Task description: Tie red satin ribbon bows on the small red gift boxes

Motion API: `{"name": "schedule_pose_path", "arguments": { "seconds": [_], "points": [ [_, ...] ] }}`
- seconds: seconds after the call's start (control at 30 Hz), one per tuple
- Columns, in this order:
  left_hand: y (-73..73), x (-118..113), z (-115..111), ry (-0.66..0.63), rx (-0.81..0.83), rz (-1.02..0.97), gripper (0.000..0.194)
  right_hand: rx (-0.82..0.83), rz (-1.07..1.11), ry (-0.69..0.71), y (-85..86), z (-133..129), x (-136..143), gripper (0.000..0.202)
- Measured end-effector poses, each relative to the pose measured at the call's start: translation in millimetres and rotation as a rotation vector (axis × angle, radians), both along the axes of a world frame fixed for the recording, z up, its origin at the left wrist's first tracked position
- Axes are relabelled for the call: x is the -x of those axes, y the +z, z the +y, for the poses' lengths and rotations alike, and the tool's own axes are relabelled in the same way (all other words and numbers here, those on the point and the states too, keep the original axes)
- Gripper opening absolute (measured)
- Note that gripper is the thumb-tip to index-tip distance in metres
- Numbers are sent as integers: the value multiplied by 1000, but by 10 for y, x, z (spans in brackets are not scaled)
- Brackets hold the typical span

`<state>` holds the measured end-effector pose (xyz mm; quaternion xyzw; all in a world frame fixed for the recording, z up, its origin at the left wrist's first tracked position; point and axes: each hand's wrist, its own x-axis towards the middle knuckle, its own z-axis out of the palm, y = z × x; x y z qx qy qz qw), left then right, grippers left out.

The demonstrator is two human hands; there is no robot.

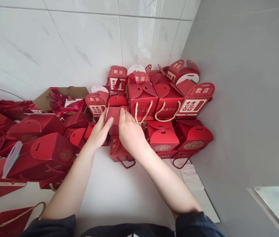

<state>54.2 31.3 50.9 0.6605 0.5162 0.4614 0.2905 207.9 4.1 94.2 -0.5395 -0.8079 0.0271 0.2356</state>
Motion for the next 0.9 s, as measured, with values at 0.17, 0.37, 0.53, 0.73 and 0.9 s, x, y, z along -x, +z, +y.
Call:
{"name": "schedule_pose_path", "arguments": {
  "seconds": [0.17, 0.37, 0.53, 0.73, 0.9],
  "points": [
    [-93, -23, 30, 269, -109, -61, 54, -125, 176, 95, -210, -74, -18, 51],
    [93, -85, -246, 534, -503, -141, 49, -240, 251, 191, -125, -328, -243, 61],
    [109, -194, -182, 481, -570, -54, 45, -278, 115, 127, -191, -237, -221, 54],
    [-135, -179, 81, 164, -345, 185, 45, -208, 131, 266, -68, -309, 92, 39],
    [-75, -149, 113, 203, -397, 406, 45, -38, 272, 689, 50, -361, 693, 61]
  ]
}}
